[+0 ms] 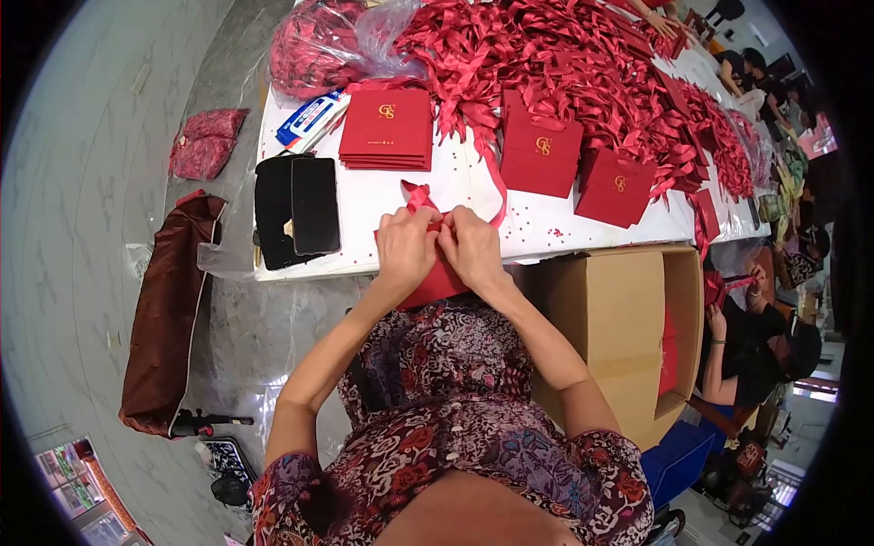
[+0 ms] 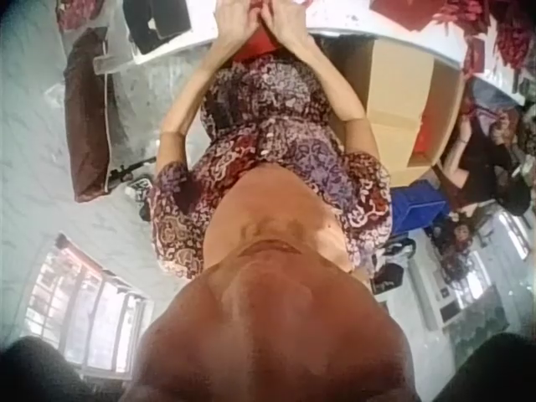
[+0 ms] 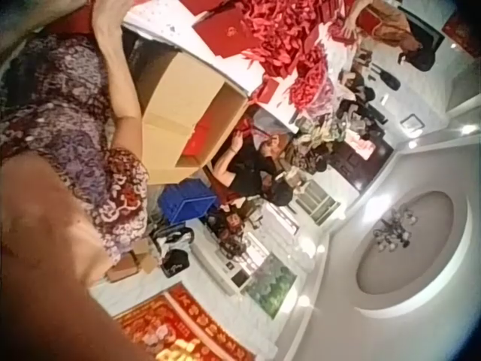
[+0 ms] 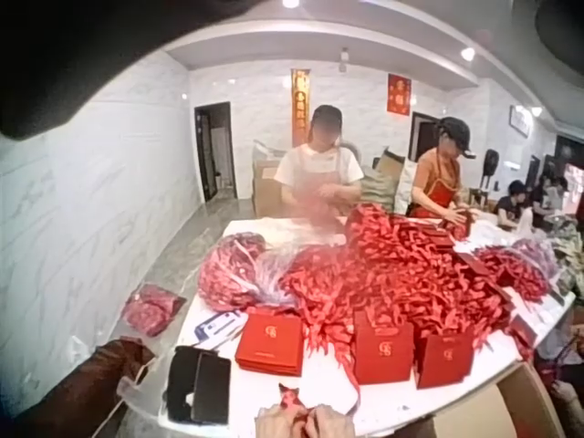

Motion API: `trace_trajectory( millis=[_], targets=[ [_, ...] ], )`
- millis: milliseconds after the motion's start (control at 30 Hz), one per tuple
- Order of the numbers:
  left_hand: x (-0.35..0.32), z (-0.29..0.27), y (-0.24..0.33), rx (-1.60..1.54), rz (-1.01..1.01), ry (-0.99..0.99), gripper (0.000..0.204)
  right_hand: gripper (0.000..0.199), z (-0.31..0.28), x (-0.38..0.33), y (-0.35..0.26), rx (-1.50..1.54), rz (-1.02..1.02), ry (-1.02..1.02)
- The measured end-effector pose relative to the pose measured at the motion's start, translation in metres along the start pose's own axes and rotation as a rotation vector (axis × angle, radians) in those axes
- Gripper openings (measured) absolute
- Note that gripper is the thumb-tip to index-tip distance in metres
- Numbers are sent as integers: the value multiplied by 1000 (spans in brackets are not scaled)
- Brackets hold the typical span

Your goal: Tying pink ribbons onto red gift boxes at a workshop table.

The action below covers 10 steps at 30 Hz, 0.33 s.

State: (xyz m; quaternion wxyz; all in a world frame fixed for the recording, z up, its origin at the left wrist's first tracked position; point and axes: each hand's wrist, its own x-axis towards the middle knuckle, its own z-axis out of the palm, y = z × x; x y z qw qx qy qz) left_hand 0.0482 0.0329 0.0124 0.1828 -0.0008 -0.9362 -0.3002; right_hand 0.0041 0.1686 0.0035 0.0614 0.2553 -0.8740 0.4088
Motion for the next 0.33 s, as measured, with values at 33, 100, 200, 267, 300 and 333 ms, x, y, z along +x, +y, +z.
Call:
trace_trajectory(
  millis=[33,100,200,267,300,333],
  targets=[
    [-1,-1,3,30,2,-13,24,14,0,-1,-2,-85,-59,17],
    [-3,-2,4,21,5,-5,24,14,-2,0,-2,-44,-15,11],
    [-1,-10,5,13,17,-21,24,14,-13,3,1,151,116,-65],
    [1,-15,-1,14,23,-45,23,14,-19,6,1,307,202,-138],
    [3,-15,-6,-36,24,-116,23,13,-21,6,2,270,182,-179],
    [5,-16,-11,-87,25,-186,23,12,-22,6,2,232,161,-219]
  ],
)
